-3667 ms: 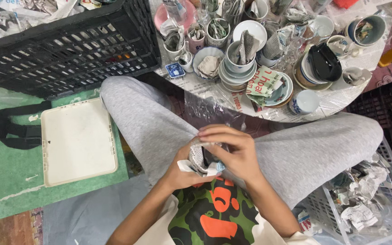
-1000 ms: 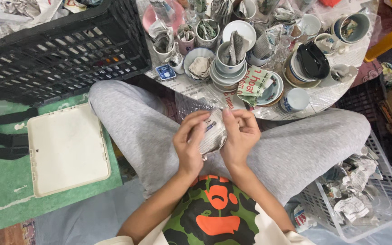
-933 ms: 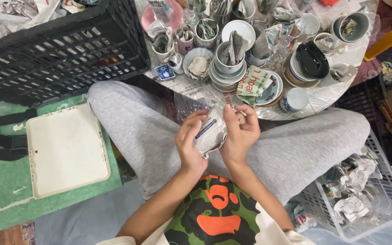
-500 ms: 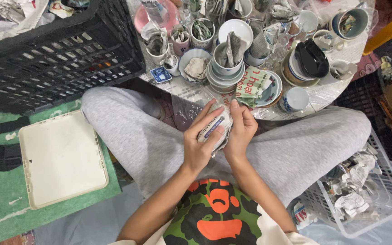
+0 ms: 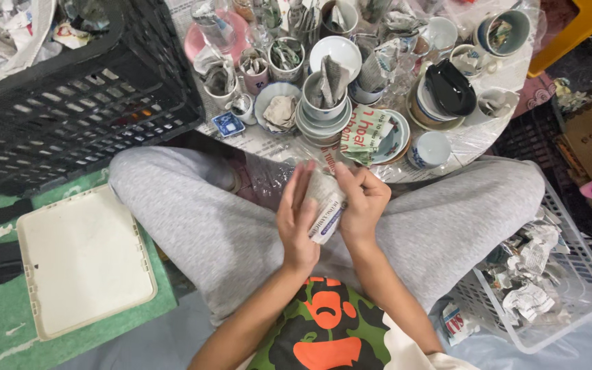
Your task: The person sits cross-legged and wraps individual ceramic items, including cups, bowls, and glasses, in newspaper. They fold the paper around each item and place the wrapped pieces into a black crate.
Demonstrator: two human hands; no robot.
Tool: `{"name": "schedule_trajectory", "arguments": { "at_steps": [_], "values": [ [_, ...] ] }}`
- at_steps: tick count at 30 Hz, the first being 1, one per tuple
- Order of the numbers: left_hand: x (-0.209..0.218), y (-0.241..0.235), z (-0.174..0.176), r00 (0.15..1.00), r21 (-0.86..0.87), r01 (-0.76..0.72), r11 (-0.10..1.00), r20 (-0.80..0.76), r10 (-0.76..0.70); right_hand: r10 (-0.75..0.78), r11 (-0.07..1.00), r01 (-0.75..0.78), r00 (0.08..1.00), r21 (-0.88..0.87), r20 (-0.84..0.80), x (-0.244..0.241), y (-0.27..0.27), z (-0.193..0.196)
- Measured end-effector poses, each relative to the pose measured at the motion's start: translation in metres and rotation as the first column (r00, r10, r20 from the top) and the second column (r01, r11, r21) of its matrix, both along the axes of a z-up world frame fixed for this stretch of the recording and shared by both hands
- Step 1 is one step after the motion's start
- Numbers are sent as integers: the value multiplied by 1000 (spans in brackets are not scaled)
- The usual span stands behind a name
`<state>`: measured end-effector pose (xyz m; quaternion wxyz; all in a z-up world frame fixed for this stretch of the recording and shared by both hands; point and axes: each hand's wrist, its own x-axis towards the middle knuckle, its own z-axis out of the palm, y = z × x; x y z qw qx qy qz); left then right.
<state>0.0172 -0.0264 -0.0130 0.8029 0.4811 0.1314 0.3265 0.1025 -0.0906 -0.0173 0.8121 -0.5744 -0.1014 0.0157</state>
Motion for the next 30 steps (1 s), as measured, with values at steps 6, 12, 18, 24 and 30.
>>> {"name": "schedule_trajectory", "arguments": {
  "at_steps": [6,12,18,24,30],
  "values": [
    [1,-19,-17,998,-707,-33,707,-62,-16,-68,987,67,998,148,5,-1,-8,-18],
    [6,4,-15,996,-765,-50,642,-83,-22,-6,994,24,987,-111,164,-9,6,-2],
    [14,32,-7,992,-465,-124,877,-78,99,108,899,72,919,-433,379,-4,19,45],
    [28,58,6,996,-633,-26,774,-78,-30,40,961,96,879,-258,476,8,60,55],
    [35,82,18,996,-622,77,779,21,-82,59,998,-39,845,-49,532,27,79,50]
  ]
}}
